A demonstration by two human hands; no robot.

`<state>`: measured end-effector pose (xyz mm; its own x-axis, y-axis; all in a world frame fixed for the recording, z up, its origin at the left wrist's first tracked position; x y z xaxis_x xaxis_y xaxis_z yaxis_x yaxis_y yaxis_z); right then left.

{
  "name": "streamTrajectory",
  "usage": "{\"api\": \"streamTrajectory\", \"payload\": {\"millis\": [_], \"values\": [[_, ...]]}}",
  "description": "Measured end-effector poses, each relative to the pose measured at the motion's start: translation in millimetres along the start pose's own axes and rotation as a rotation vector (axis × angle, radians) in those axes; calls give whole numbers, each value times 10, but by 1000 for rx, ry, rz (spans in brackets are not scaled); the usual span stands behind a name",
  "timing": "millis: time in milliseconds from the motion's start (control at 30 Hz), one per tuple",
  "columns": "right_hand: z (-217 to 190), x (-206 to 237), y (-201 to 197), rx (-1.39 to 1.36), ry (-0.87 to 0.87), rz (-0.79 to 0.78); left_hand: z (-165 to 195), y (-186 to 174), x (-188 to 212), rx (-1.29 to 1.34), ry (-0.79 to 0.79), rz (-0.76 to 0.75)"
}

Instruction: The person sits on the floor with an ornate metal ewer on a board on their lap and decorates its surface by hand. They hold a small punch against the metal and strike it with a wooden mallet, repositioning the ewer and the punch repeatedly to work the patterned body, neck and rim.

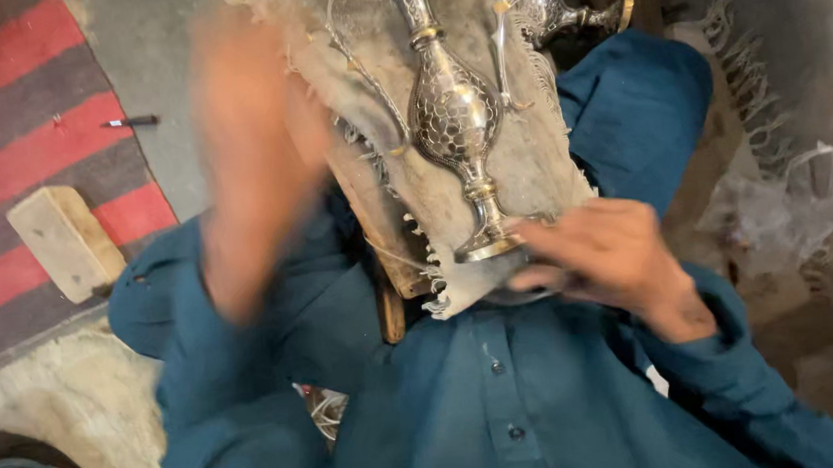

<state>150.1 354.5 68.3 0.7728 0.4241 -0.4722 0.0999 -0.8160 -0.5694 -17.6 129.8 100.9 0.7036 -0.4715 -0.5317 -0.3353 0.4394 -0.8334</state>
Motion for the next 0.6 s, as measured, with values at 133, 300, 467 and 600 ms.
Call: {"api": "streamTrajectory", "payload": {"millis": [133,300,467,600], "values": [[212,107,-409,2,203,136,1228,-133,595,553,177,-416],[433,-4,-531,-6,340,62,1471,-32,865,475,35,-359],[1201,-271,-659,271,304,210,928,173,1202,642,-502,-592],[2156,-202,-382,203,680,20,728,-20,971,-72,-302,-429]]}}
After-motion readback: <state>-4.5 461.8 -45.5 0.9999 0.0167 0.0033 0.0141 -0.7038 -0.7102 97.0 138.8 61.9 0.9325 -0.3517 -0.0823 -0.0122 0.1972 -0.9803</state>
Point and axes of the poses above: each hand's wrist, its own x-axis away from the middle knuckle, its own y-axis out of the palm, z = x × y, the point moved 9 cm from there along -x, towards the middle knuckle, and after that the axes turned 12 degrees about -x, right-handed, at the moved point
